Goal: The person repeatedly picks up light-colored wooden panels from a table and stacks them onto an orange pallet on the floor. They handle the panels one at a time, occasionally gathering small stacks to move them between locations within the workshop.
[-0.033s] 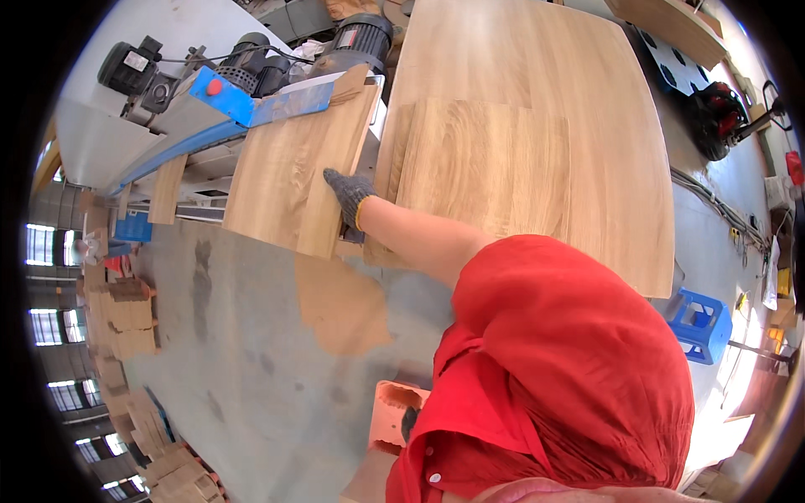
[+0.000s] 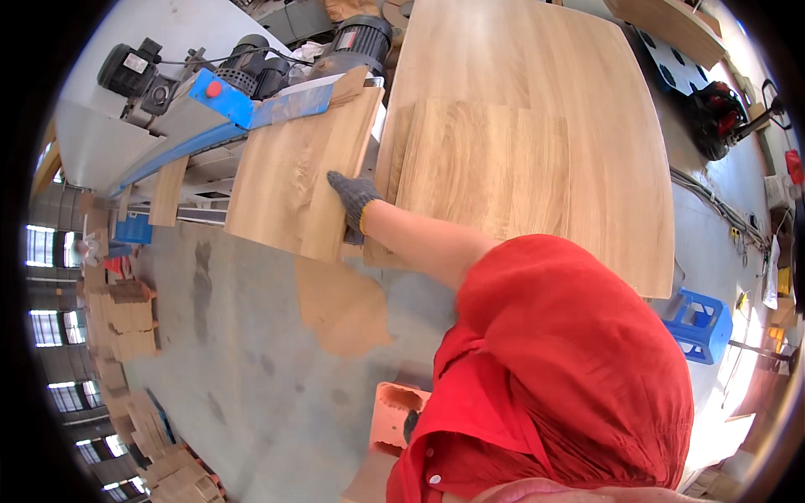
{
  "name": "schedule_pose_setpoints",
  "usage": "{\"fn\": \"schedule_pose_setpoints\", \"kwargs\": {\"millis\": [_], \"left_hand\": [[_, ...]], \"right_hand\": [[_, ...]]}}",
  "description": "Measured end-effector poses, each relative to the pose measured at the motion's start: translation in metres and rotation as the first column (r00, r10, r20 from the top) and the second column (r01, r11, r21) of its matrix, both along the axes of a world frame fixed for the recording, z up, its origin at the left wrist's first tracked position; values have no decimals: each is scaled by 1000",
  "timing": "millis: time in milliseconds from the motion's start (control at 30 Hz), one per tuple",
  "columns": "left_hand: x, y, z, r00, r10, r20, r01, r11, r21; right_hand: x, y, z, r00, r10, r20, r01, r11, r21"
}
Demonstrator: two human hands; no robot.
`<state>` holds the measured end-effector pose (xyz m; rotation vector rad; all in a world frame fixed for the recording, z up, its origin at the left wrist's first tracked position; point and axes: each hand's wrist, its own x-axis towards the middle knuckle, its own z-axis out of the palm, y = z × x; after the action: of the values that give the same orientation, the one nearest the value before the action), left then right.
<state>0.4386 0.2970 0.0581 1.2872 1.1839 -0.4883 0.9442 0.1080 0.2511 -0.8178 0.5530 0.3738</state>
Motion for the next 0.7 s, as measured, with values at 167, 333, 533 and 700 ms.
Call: {"fn": "schedule_pose_setpoints", "kwargs": {"millis": [167, 333, 533, 700], "left_hand": [[12, -1, 5, 999, 51, 10, -51, 998, 23], [91, -13, 41, 929, 52, 367, -159, 950, 269], [245, -84, 139, 465, -664, 586, -124, 607, 785], [370, -172, 168, 105, -971, 213, 28, 217, 976]], "right_hand": [[-59, -98, -28, 998, -22, 67, 5, 972, 235], [-145, -235, -49, 998, -41, 46, 37, 996, 84], [-236, -343, -51, 965, -262, -4, 243, 901, -359], [-231, -356, -81, 961, -269, -59, 125, 617, -777]]}}
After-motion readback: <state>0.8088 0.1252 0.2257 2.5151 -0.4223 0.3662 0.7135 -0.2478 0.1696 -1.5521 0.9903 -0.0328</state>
